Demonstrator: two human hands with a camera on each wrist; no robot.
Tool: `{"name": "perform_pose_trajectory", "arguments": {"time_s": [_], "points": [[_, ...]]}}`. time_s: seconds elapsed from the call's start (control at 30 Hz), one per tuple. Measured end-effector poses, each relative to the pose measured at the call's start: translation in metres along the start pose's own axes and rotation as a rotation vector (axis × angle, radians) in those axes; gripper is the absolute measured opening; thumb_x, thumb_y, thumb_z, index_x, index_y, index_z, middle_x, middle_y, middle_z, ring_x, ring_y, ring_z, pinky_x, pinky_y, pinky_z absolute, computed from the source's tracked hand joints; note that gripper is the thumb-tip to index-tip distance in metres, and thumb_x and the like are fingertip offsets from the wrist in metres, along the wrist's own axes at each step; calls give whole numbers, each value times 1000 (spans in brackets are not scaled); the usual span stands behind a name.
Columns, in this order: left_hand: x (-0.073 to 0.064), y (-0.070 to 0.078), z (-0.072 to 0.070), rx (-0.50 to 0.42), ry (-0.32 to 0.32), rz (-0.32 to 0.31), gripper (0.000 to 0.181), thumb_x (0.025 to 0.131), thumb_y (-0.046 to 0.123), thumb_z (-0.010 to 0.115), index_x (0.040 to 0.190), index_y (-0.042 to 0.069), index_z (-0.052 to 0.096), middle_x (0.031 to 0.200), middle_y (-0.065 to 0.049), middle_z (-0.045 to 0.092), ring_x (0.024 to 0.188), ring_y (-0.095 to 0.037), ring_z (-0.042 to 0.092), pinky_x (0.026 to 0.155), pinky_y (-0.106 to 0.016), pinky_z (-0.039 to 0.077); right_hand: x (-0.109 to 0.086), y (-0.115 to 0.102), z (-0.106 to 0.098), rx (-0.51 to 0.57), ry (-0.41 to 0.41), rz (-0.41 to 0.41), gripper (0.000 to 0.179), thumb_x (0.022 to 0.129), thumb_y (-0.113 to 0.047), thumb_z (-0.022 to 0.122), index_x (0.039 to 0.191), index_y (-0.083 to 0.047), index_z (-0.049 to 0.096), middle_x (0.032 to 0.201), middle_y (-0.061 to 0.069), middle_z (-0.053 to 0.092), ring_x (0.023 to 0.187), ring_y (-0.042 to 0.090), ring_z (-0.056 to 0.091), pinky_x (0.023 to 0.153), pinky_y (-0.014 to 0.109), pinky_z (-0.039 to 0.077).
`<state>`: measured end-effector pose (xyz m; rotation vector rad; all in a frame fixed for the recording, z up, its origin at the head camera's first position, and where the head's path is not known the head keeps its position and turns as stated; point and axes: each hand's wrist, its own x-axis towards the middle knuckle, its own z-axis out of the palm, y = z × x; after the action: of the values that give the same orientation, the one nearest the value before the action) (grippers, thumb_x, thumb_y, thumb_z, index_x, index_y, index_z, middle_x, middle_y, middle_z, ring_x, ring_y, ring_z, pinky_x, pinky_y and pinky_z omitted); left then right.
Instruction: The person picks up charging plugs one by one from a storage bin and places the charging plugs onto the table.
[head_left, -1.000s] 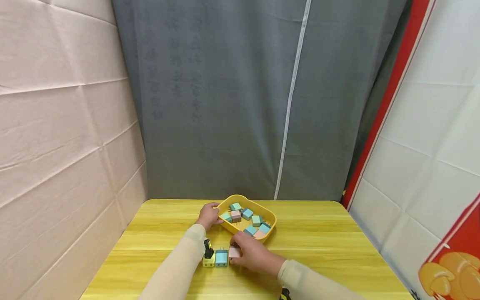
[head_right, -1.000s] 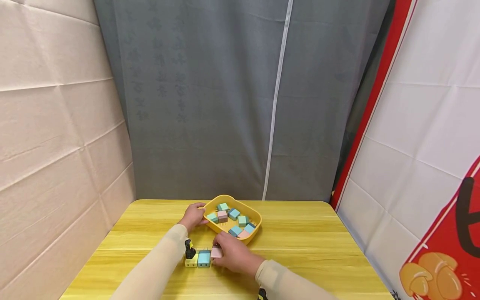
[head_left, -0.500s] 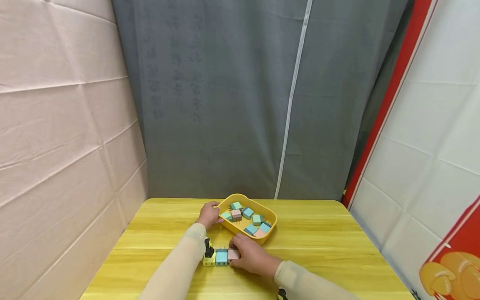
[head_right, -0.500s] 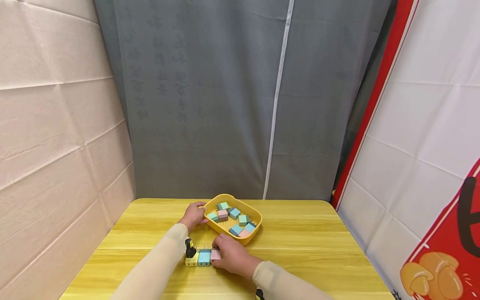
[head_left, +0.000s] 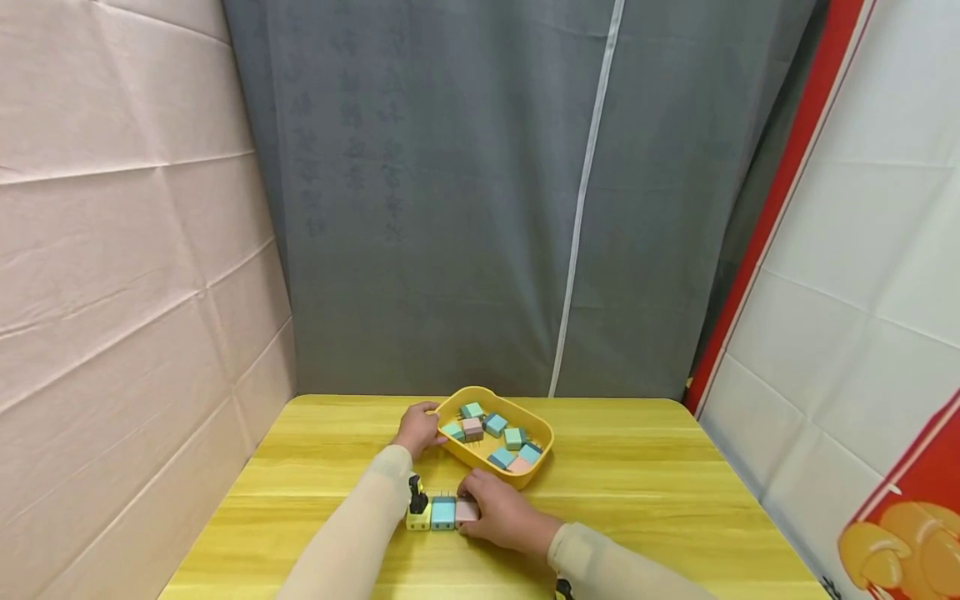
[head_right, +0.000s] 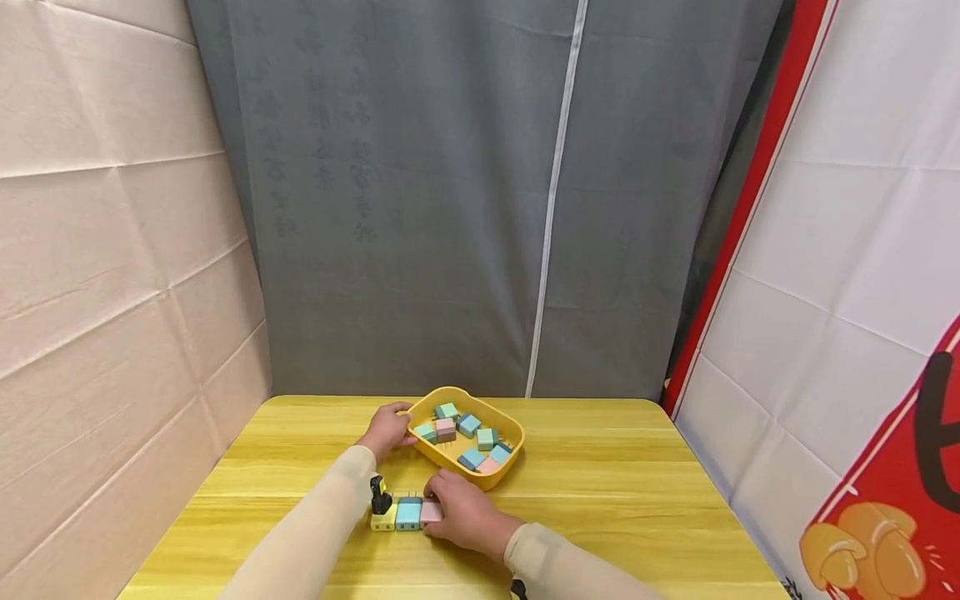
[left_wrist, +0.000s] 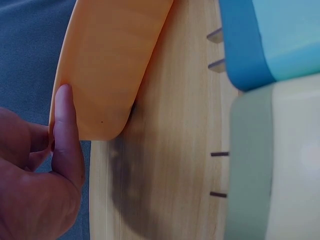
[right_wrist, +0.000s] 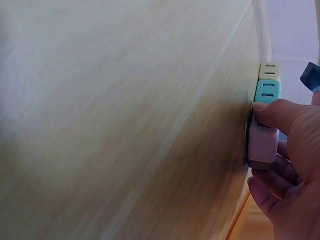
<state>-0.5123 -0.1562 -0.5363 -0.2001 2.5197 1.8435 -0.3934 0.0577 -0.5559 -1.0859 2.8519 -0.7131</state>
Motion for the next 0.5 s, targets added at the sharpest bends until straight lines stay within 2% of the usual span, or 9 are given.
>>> {"name": "perform_pose_trajectory", "arguments": {"time_s": [0.2, 0.5], "points": [[1, 0, 2, 14, 14, -21, 40, 115, 9, 55, 154, -1, 61, 141, -30, 61, 85, -24, 74, 69, -30, 68, 1, 0, 0, 13, -9, 17, 42, 90, -32, 95, 121, -19, 70, 109, -13, 58, 94, 0, 53, 84, 20, 53], [-4, 5, 1, -5, 5, -30, 41, 116, 9, 54, 155, -1, 59, 144, -30, 59, 92, -27, 74, 74, -32, 69, -2, -2, 1, 25, 0, 40, 45, 89, -31, 96, 122, -22, 69, 111, -13, 53, 93, 1, 52, 84, 20, 52]]}}
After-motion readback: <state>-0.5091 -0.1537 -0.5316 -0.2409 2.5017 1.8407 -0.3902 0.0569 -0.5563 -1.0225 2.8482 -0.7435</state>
